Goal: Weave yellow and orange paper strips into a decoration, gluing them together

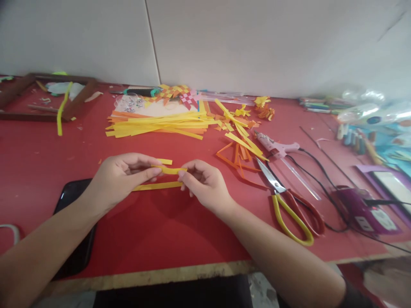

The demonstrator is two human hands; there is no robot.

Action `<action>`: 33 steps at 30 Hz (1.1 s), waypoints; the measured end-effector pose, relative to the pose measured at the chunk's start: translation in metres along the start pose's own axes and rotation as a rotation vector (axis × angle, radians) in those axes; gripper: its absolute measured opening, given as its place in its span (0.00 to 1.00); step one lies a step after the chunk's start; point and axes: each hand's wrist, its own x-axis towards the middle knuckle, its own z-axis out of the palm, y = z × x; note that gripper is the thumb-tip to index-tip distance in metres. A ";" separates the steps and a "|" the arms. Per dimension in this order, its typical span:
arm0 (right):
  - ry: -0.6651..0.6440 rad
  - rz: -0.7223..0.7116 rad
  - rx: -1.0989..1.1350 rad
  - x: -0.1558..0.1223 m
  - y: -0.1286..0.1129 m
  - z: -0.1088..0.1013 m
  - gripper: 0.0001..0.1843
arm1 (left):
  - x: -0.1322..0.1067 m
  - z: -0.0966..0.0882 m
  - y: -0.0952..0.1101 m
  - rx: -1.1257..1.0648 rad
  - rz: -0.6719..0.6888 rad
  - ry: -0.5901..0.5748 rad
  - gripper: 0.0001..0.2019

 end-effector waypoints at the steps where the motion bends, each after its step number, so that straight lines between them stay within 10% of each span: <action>1: 0.009 0.000 -0.001 0.000 0.000 0.000 0.14 | 0.000 0.000 0.000 -0.005 -0.006 0.009 0.07; 33: 0.065 -0.027 0.094 0.005 0.000 -0.006 0.09 | 0.002 -0.001 0.000 0.021 -0.108 -0.078 0.14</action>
